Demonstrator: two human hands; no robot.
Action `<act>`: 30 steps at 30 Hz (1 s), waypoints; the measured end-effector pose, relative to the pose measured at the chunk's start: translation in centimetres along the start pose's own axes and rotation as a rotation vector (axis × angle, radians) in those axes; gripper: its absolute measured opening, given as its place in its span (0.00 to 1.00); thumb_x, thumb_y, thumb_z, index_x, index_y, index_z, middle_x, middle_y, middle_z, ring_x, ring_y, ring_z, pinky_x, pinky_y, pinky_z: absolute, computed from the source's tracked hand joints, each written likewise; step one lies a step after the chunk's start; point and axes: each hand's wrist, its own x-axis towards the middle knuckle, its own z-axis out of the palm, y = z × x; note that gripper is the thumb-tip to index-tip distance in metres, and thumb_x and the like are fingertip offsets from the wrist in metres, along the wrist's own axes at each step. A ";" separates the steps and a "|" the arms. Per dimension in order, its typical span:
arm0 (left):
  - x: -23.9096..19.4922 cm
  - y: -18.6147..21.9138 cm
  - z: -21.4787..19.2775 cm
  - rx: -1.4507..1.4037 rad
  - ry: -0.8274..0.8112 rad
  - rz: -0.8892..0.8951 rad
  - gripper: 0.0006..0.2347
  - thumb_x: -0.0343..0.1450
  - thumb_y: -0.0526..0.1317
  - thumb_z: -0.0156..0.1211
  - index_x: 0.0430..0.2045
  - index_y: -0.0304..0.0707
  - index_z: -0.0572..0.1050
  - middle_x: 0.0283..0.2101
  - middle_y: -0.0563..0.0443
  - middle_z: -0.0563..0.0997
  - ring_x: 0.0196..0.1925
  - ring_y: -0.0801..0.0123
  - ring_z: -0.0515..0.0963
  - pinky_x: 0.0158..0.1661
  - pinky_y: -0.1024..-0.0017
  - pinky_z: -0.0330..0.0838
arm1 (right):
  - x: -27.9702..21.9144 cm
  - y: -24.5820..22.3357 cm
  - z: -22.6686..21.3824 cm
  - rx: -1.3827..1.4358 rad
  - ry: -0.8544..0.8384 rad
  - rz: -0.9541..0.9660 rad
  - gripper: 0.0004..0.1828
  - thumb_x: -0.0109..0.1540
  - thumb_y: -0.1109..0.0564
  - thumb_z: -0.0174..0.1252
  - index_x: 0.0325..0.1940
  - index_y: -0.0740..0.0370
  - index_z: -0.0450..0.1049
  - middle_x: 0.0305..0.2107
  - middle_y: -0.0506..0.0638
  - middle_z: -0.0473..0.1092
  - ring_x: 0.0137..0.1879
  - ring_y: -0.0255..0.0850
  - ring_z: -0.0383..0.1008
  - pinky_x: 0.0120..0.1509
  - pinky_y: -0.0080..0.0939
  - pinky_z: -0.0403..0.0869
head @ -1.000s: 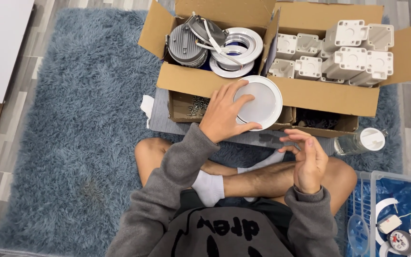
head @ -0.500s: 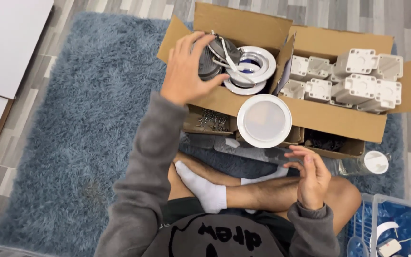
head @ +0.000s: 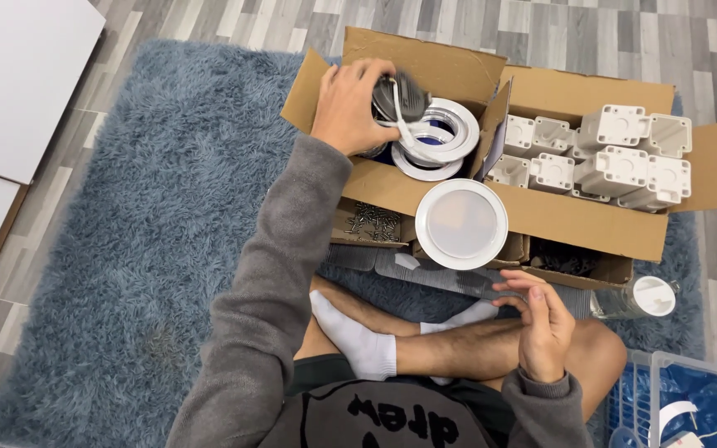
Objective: Assembling recessed LED light fixtures by manually fitting together the outer ring, diffuser plate, and LED heat sink unit.
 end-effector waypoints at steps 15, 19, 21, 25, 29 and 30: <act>0.6 -0.6 -3.8 -0.394 0.389 0.072 0.33 0.48 0.43 0.99 0.30 0.43 0.69 0.55 0.50 0.76 0.52 0.60 0.82 0.55 0.60 0.87 | 0.5 -0.4 1.1 -0.103 -0.007 0.002 0.12 0.77 0.60 0.47 0.54 0.71 0.74 0.59 0.64 0.76 0.55 0.49 0.80 0.54 0.44 0.82; 0.3 0.6 -5.9 -0.362 0.512 0.101 0.29 0.56 0.41 0.97 0.31 0.42 0.69 0.56 0.49 0.72 0.41 0.65 0.79 0.42 0.65 0.84 | 0.6 -0.5 1.3 -0.110 -0.003 0.007 0.12 0.77 0.60 0.48 0.53 0.71 0.74 0.59 0.63 0.76 0.55 0.49 0.80 0.54 0.44 0.82; 0.0 2.2 -8.0 -0.446 0.604 0.179 0.27 0.60 0.36 0.92 0.34 0.42 0.66 0.45 0.53 0.67 0.45 0.61 0.77 0.43 0.64 0.83 | 0.7 -0.5 1.3 -0.126 -0.015 -0.005 0.11 0.77 0.60 0.48 0.54 0.70 0.74 0.59 0.64 0.76 0.55 0.49 0.81 0.54 0.44 0.82; -1.7 3.6 -9.8 -0.880 0.461 0.216 0.25 0.69 0.26 0.81 0.41 0.44 0.62 0.43 0.51 0.74 0.47 0.61 0.85 0.42 0.71 0.85 | 1.0 -0.6 0.9 -0.109 -0.011 -0.020 0.10 0.77 0.61 0.48 0.55 0.70 0.73 0.59 0.64 0.76 0.55 0.50 0.81 0.54 0.45 0.83; -5.1 5.5 -9.0 -1.102 0.197 0.224 0.26 0.63 0.31 0.85 0.39 0.48 0.65 0.62 0.51 0.74 0.66 0.52 0.77 0.66 0.55 0.80 | 1.4 -2.0 1.1 -0.114 -0.021 -0.069 0.11 0.78 0.61 0.46 0.56 0.71 0.71 0.60 0.66 0.74 0.56 0.52 0.80 0.56 0.46 0.83; -6.4 6.6 -8.8 -1.118 0.112 0.186 0.26 0.60 0.35 0.87 0.37 0.49 0.67 0.62 0.53 0.75 0.66 0.59 0.75 0.71 0.59 0.71 | 1.5 -2.4 1.1 -0.117 -0.041 -0.106 0.12 0.78 0.61 0.45 0.58 0.73 0.70 0.61 0.69 0.73 0.56 0.53 0.80 0.57 0.47 0.83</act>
